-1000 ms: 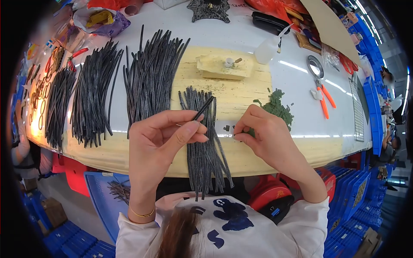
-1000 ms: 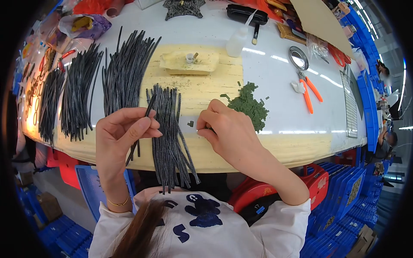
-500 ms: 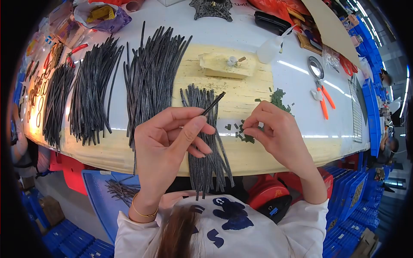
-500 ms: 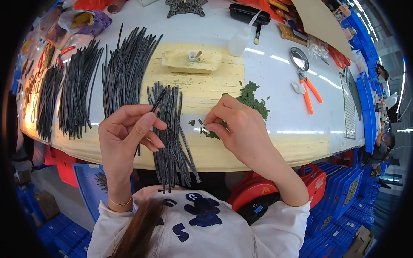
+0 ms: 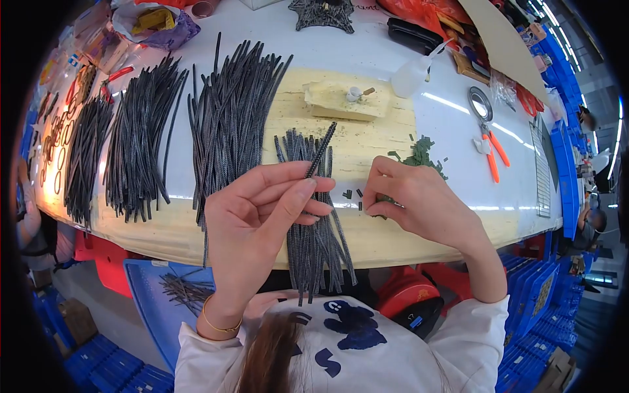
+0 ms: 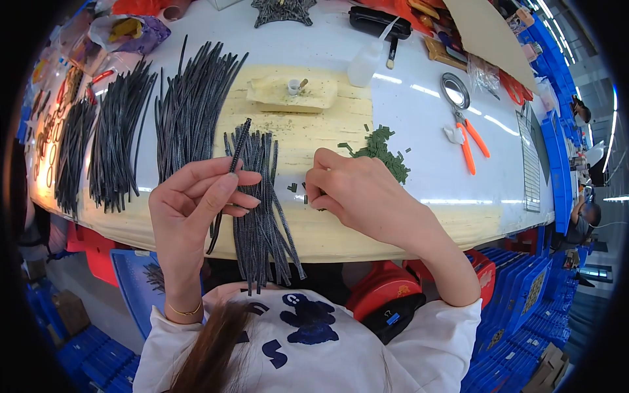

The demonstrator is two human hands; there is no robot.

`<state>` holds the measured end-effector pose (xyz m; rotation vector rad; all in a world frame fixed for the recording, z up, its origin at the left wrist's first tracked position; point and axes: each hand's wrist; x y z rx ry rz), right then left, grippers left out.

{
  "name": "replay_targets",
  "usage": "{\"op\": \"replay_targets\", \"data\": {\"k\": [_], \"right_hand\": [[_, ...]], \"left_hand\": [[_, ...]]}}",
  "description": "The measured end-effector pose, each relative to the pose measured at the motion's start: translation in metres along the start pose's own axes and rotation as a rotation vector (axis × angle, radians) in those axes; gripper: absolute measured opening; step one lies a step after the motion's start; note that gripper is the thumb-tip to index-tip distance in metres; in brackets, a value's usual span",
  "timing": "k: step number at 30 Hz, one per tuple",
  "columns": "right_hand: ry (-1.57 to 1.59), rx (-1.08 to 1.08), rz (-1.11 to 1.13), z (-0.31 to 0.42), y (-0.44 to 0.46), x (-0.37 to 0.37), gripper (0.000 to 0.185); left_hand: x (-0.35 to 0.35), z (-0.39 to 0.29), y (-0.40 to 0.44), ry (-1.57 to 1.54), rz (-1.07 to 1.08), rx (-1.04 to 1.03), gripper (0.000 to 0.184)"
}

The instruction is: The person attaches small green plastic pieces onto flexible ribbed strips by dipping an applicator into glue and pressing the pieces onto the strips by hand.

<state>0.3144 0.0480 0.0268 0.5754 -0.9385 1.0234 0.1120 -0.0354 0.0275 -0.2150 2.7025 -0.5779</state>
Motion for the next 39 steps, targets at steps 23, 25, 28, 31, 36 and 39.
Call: {"op": "replay_targets", "data": {"k": [23,25,28,31,36,39], "right_hand": [[0.551,-0.079,-0.622,0.041,0.022,-0.005,0.008],[0.598,-0.098,-0.615,0.041,0.022,-0.004,0.007],[0.644,-0.117,-0.607,0.041,0.022,-0.004,0.007],[0.628,-0.127,-0.613,0.041,0.023,-0.005,0.007],[0.686,-0.109,-0.666,0.037,0.025,-0.01,0.008],[0.699,-0.097,-0.686,0.037,0.026,-0.013,0.008]], "left_hand": [[-0.013,0.004,-0.006,-0.007,0.059,0.067,0.017],[-0.013,0.004,-0.006,-0.002,0.063,0.062,0.017],[-0.013,0.005,-0.005,0.002,0.067,0.057,0.017],[-0.014,0.007,-0.004,-0.005,0.074,0.024,0.016],[-0.014,0.009,-0.003,-0.008,0.069,0.003,0.015],[-0.015,0.008,-0.002,-0.006,0.065,-0.003,0.014]]}}
Point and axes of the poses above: each hand's wrist, its own y-axis towards the middle knuckle, its own x-axis out of the back of the hand, z = x × y, and after that the axes turned 14 degrees about x, right-handed
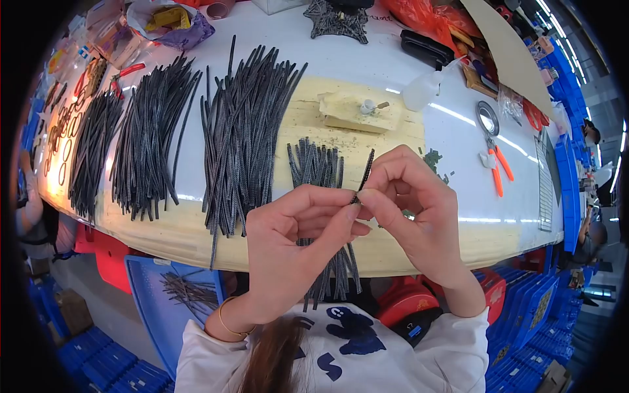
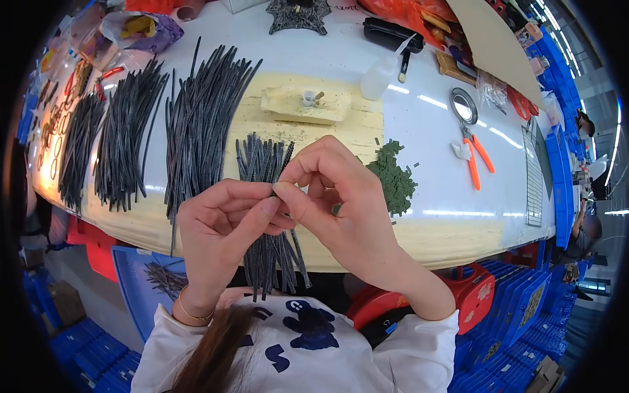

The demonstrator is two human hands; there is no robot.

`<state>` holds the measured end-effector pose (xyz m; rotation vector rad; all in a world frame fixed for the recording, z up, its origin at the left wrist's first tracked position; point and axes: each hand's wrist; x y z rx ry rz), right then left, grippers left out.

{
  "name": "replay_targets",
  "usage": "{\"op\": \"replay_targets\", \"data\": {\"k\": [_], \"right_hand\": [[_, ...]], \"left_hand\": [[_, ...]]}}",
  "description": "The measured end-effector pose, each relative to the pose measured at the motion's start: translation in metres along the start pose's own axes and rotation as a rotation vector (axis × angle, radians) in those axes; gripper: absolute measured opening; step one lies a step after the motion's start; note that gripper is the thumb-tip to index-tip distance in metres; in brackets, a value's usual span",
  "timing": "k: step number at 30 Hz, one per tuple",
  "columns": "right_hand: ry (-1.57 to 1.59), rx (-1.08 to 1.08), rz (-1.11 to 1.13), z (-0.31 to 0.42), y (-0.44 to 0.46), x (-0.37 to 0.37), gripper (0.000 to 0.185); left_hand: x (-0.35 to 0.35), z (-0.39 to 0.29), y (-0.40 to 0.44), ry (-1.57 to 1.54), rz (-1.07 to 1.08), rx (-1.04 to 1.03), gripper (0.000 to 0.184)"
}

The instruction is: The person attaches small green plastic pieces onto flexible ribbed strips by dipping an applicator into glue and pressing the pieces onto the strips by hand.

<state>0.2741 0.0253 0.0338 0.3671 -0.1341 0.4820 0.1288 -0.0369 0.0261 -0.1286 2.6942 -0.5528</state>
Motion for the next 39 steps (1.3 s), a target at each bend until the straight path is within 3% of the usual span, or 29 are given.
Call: {"op": "replay_targets", "data": {"k": [14,18,23,29,39], "right_hand": [[-0.186,0.146,0.02,0.001,0.0,-0.005,0.01],[0.164,-0.108,-0.09,0.001,0.004,-0.003,0.009],[0.251,-0.11,-0.004,0.0,0.005,-0.003,0.008],[0.246,-0.102,-0.053,0.001,0.005,-0.003,0.007],[0.236,-0.318,0.097,0.015,0.014,0.013,0.009]], "left_hand": [[0.001,0.001,0.0,-0.035,-0.006,-0.02,0.012],[0.004,-0.002,-0.001,-0.105,-0.008,-0.025,0.011],[0.005,-0.003,-0.001,-0.03,-0.031,-0.075,0.01],[0.006,-0.004,0.002,0.111,-0.05,-0.133,0.01],[0.013,-0.018,0.006,0.334,-0.003,-0.145,0.008]]}}
Point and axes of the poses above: each hand's wrist, its own y-axis towards the middle knuckle, its own x-axis out of the back of the hand, z = x × y, and after that the axes turned 14 degrees about x, right-handed
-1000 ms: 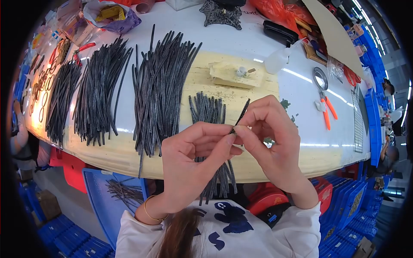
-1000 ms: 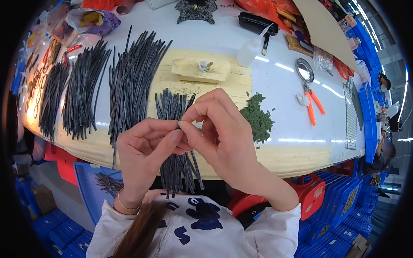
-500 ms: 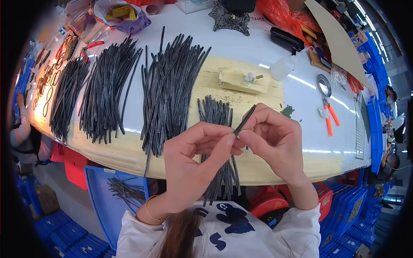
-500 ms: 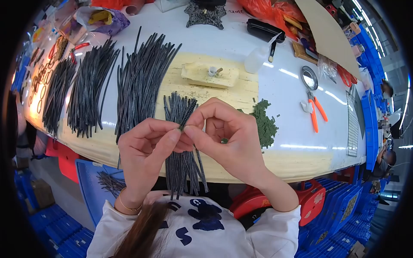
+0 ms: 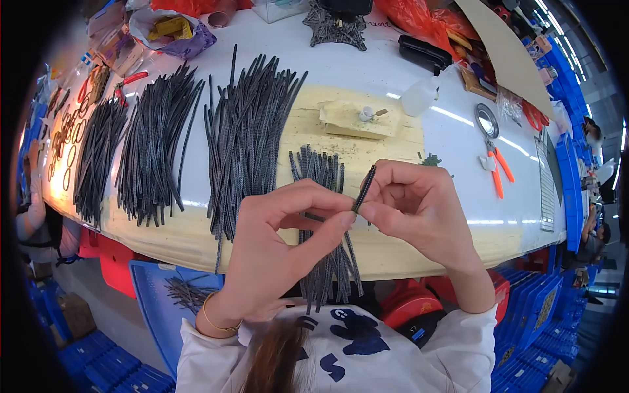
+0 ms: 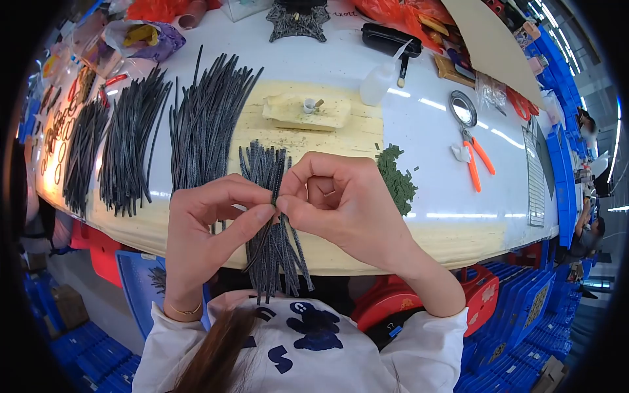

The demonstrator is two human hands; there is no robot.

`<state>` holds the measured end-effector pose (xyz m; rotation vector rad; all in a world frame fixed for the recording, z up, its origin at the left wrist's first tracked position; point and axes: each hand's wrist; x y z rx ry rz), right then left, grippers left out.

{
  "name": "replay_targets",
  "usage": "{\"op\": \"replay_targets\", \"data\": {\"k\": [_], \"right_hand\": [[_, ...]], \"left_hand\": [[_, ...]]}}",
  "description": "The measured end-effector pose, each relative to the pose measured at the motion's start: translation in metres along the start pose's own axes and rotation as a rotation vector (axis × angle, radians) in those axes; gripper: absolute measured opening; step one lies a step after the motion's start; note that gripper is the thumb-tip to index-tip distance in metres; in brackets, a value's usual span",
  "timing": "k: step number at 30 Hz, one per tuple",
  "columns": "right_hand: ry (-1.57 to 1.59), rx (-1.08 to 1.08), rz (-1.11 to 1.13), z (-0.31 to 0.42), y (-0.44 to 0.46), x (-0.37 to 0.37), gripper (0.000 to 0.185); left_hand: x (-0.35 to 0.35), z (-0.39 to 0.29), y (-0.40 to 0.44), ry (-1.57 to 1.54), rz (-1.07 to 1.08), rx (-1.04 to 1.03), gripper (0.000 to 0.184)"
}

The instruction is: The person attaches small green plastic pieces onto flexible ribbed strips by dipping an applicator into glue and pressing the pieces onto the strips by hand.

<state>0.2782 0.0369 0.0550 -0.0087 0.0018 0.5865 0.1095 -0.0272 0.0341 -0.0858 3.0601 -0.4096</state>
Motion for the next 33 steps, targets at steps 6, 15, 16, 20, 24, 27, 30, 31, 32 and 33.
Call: {"op": "replay_targets", "data": {"k": [6,15,16,20,24,27,30,31,32,33], "right_hand": [[-0.08,-0.009,0.11,0.001,0.01,0.008,0.006],[-0.11,0.16,-0.065,-0.005,0.032,0.018,0.005],[-0.185,0.234,-0.263,-0.004,0.038,0.018,0.007],[-0.703,0.566,-0.345,-0.037,0.054,0.035,0.01],[-0.713,0.469,-0.307,-0.035,0.051,0.03,0.011],[-0.737,0.506,-0.283,-0.039,0.053,0.031,0.011],[-0.761,0.547,-0.256,-0.041,0.055,0.03,0.011],[-0.812,0.562,-0.261,-0.04,0.054,0.03,0.011],[-0.863,0.578,-0.265,-0.039,0.052,0.03,0.01],[-0.914,0.592,-0.268,-0.038,0.05,0.03,0.009]], "left_hand": [[0.008,-0.003,0.008,-0.016,0.092,0.07,0.008],[0.009,0.002,0.021,-0.103,0.115,0.112,0.006],[0.008,0.004,0.023,-0.138,0.085,0.11,0.006],[0.003,0.006,0.031,-0.232,0.005,0.101,0.006],[0.002,0.006,0.032,-0.272,0.023,0.134,0.008],[0.001,0.01,0.034,-0.26,0.011,0.105,0.008],[0.002,0.012,0.034,-0.249,-0.004,0.072,0.008],[0.002,0.012,0.033,-0.234,-0.022,0.065,0.008],[0.002,0.012,0.033,-0.22,-0.039,0.058,0.008],[0.001,0.011,0.033,-0.205,-0.057,0.052,0.008]]}}
Point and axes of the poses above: each hand's wrist, its own y-axis towards the middle knuckle, its own x-axis out of the back of the hand, z = x × y, and after that the axes turned 14 degrees about x, right-handed
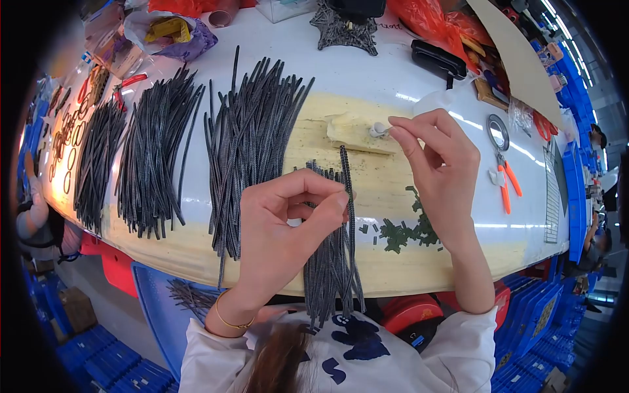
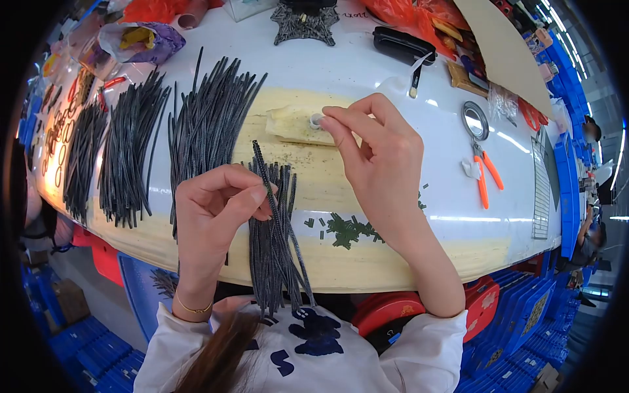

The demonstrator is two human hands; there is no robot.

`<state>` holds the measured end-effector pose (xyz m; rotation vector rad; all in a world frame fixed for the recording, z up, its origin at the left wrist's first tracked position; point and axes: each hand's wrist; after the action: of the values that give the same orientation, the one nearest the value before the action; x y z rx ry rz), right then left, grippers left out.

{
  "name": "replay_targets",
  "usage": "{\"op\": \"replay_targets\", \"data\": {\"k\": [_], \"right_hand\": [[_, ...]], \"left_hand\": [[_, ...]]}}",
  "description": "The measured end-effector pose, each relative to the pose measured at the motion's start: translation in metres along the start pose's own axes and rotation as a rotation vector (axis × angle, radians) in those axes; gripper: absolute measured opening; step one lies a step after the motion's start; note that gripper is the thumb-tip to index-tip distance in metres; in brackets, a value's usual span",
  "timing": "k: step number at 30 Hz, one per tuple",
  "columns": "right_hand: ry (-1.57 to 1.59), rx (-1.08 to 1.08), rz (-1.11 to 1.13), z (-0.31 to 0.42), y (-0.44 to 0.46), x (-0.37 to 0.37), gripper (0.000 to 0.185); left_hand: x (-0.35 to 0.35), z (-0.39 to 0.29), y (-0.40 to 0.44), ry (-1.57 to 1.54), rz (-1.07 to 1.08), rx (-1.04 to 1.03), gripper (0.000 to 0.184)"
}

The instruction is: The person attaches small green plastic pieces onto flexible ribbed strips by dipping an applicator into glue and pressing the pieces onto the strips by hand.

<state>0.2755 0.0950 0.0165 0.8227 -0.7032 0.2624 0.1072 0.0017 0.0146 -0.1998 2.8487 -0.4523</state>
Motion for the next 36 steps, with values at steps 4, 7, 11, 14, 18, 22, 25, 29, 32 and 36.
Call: {"op": "replay_targets", "data": {"k": [4,7,11,14,18,22,25,29,32,36], "right_hand": [[0.027,0.021,-0.115,0.01,-0.002,0.004,0.009],[0.107,0.029,-0.226,0.021,-0.004,0.004,0.009],[0.82,-0.191,-0.208,0.042,-0.013,-0.004,0.01],[0.845,-0.185,-0.183,0.041,-0.015,-0.002,0.011],[0.865,-0.196,-0.127,0.041,-0.014,0.002,0.012],[0.846,-0.257,-0.037,0.042,-0.012,0.008,0.014],[0.221,-0.012,-0.053,0.027,-0.005,0.006,0.014],[-0.115,0.118,-0.042,0.012,-0.003,0.006,0.014],[-0.223,0.189,-0.012,0.011,-0.001,0.003,0.013],[0.865,-0.069,-0.149,0.033,-0.013,0.001,0.011]], "left_hand": [[-0.001,0.001,0.0,0.0,-0.029,-0.011,0.008],[-0.002,0.0,0.0,-0.02,-0.051,-0.019,0.008],[-0.002,-0.002,0.0,-0.005,-0.054,-0.015,0.007],[-0.002,-0.001,0.001,-0.002,-0.051,-0.02,0.007],[-0.002,0.0,0.001,0.002,-0.051,-0.024,0.007],[-0.001,0.0,0.001,0.006,-0.049,-0.01,0.006],[-0.001,-0.001,0.001,0.002,-0.044,-0.011,0.007],[-0.002,-0.003,0.0,-0.06,-0.004,0.034,0.008],[0.001,-0.004,-0.001,-0.134,0.004,0.072,0.009],[0.004,-0.004,0.002,-0.175,0.066,0.113,0.01]]}}
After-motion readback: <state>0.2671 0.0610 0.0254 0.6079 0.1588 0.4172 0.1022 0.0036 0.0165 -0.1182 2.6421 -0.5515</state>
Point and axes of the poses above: each hand's wrist, its own y-axis towards the middle knuckle, its own x-axis out of the back of the hand, z = x × y, and after that the axes turned 14 degrees about x, right-handed
